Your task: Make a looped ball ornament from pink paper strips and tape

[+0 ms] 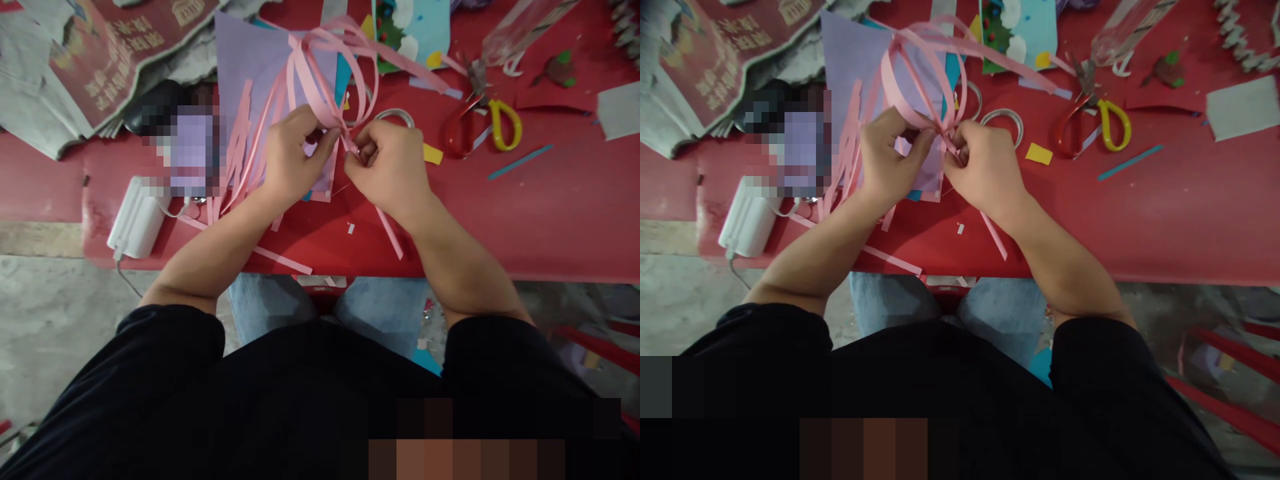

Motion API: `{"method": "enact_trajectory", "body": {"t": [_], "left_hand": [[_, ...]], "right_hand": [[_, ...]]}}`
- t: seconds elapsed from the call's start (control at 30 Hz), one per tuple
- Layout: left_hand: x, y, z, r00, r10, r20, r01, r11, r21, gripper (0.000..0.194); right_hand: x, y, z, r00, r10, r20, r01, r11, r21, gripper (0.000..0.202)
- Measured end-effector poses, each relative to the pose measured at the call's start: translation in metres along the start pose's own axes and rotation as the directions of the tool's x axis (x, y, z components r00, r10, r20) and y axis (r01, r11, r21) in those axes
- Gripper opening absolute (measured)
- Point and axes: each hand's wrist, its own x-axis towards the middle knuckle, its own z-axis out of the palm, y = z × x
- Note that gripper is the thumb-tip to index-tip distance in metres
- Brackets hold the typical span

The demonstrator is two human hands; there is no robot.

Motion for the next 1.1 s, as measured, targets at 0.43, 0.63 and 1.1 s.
{"method": "enact_trajectory", "body": {"t": [0.43, 0.63, 1.1], "left_hand": [[0.014, -0.035, 0.003, 0.907, 0.420, -0.010, -0.390, 0.850, 0.354, 0.024], [0.022, -0.049, 0.003, 0.823, 0.567, 0.036, -0.524, 0.733, 0.433, 0.031], [0.025, -0.051, 0.003, 0.838, 0.542, -0.070, -0.471, 0.781, 0.411, 0.041]], "right_hand": [[0.003, 0.013, 0.009, 0.988, -0.113, -0.109, 0.109, 0.993, -0.043, 0.018], [0.004, 0.016, 0.014, 0.977, -0.165, -0.136, 0.160, 0.986, -0.048, 0.014], [0.002, 0.017, 0.020, 0.974, -0.180, -0.139, 0.192, 0.978, 0.075, 0.016]]}}
